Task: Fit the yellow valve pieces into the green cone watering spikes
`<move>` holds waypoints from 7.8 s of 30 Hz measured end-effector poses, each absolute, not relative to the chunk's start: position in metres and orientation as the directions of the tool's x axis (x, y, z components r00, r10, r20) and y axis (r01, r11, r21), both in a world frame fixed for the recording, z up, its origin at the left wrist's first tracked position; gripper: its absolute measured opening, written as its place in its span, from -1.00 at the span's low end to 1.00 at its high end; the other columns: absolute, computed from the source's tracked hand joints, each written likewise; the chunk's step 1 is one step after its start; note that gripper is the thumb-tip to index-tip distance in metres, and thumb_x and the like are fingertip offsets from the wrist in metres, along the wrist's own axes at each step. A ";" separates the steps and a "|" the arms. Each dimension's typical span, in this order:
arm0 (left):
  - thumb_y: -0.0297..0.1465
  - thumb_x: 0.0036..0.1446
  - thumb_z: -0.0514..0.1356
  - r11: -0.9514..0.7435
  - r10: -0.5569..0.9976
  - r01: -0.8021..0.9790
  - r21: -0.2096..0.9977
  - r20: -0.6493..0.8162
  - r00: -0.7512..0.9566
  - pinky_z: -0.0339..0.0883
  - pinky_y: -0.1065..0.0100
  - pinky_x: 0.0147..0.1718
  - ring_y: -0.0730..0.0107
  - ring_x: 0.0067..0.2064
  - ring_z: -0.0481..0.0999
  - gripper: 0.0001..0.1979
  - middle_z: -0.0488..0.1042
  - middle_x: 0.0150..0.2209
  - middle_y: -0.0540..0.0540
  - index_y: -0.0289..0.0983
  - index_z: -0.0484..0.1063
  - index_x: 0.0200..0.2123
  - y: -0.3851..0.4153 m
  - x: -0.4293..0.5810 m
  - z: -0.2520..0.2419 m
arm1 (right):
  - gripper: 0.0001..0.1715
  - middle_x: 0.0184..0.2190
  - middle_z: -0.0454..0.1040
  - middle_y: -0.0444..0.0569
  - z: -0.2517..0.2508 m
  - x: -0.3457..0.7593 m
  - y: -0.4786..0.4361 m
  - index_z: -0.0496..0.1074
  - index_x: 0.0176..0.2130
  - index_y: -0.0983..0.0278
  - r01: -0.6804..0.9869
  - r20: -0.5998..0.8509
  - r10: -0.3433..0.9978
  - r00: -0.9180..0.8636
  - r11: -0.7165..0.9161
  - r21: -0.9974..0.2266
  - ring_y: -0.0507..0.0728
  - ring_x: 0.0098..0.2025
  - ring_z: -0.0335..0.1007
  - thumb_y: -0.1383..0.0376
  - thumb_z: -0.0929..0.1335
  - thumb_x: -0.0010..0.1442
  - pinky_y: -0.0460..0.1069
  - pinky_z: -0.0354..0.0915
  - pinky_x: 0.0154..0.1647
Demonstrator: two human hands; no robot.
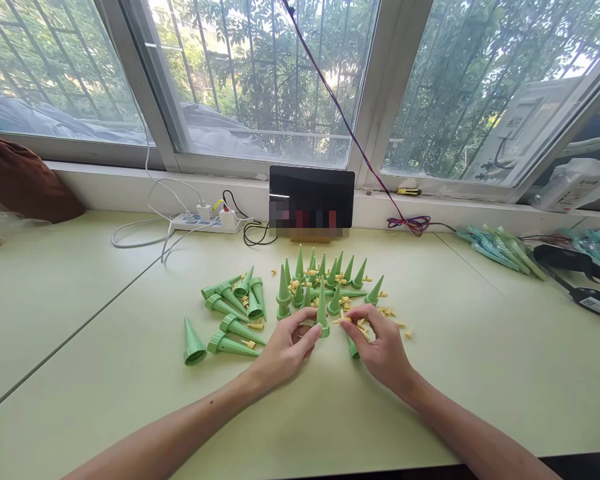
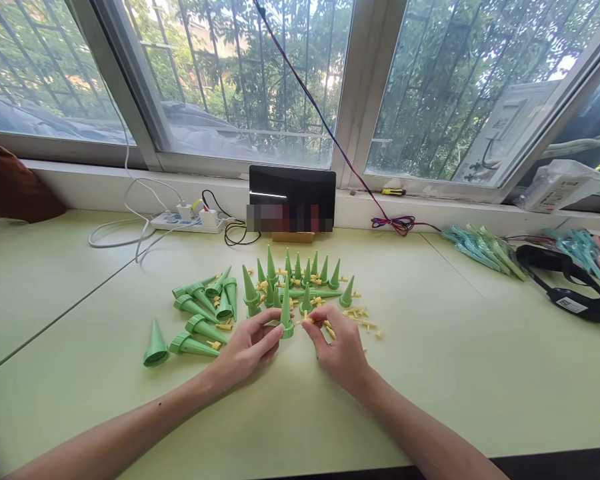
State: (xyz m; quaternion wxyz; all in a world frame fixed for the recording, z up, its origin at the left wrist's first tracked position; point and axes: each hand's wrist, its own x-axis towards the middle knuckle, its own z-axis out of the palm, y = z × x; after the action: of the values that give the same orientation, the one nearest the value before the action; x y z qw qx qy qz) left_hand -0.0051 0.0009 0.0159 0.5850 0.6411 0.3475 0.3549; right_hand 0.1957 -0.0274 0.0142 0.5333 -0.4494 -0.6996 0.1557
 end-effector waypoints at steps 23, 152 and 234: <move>-0.01 0.18 0.27 -0.048 0.877 0.022 0.999 0.032 0.480 -0.02 0.46 -0.59 0.54 -0.58 0.15 -0.53 0.10 -0.59 0.19 -0.25 0.27 -0.10 0.001 -0.003 0.006 | -0.97 -0.35 0.54 -0.06 0.014 0.195 -0.028 0.45 -0.19 0.23 0.462 0.600 0.792 -0.110 0.575 -0.675 0.10 -0.34 0.50 0.32 0.37 0.32 -0.02 0.43 -0.27; -0.37 0.33 0.16 -0.546 0.771 0.227 0.807 0.376 0.514 0.22 0.45 -0.46 0.44 -0.35 0.32 -0.87 0.35 -0.29 -0.07 -0.26 0.49 -0.24 0.000 -0.008 0.009 | -0.54 -0.56 0.34 -0.15 0.009 0.195 -0.029 0.20 -0.47 0.21 0.552 0.368 0.873 -0.320 0.488 -0.676 0.08 -0.48 0.18 0.21 0.15 0.48 0.01 0.17 -0.29; -0.39 0.29 0.18 -0.567 0.764 0.258 0.782 0.383 0.520 0.11 0.44 -0.48 0.48 -0.43 0.20 -0.75 0.19 -0.43 0.04 -0.26 0.23 -0.44 -0.001 -0.005 0.010 | -0.87 -0.38 0.54 -0.10 0.010 0.194 -0.031 0.45 -0.09 0.23 0.486 0.432 0.877 -0.210 0.477 -0.732 0.10 -0.35 0.47 0.27 0.32 0.38 -0.05 0.33 -0.31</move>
State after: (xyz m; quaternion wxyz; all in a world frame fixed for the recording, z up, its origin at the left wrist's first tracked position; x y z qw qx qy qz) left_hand -0.0054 -0.0013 0.0100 0.3393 0.8029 0.3181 0.3729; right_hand 0.1936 -0.0306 0.0101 0.4303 -0.4582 -0.7438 0.2272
